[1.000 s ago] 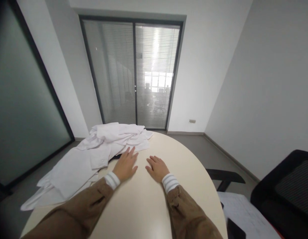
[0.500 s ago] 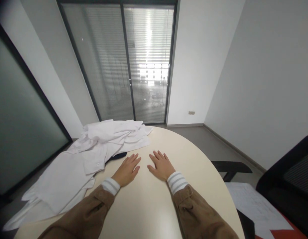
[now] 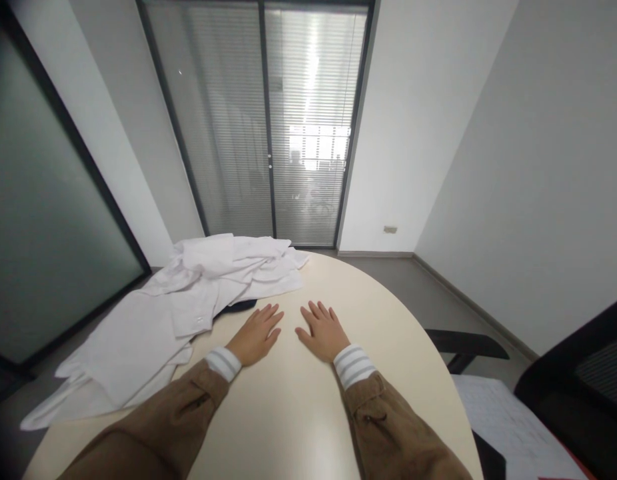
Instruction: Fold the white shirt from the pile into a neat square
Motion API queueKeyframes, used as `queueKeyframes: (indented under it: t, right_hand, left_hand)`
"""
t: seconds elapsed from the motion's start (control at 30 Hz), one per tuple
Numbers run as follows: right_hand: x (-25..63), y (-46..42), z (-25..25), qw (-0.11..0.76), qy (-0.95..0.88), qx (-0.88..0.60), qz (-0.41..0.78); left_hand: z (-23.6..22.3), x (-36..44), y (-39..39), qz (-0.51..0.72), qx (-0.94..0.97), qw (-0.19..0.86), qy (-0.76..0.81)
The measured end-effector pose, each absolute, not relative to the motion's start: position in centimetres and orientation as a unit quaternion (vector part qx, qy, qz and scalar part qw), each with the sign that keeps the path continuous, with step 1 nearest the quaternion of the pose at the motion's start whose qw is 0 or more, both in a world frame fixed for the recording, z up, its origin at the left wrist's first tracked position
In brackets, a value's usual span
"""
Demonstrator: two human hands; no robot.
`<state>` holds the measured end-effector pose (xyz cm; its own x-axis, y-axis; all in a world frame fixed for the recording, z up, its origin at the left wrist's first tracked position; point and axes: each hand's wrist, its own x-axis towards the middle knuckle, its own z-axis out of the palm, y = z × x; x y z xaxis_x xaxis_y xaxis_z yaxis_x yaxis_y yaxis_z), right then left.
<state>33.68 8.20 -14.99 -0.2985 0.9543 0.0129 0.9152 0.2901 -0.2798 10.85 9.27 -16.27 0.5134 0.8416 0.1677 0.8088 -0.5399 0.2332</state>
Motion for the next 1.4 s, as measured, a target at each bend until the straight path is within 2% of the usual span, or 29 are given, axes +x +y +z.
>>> queueKeyframes:
  t: [1.4]
  right_hand:
    - [33.89,7.9,-14.87,0.099,-0.798,-0.583,0.115]
  left_hand:
    - [-16.24,10.91,9.18,0.13,0.869,0.063,0.473]
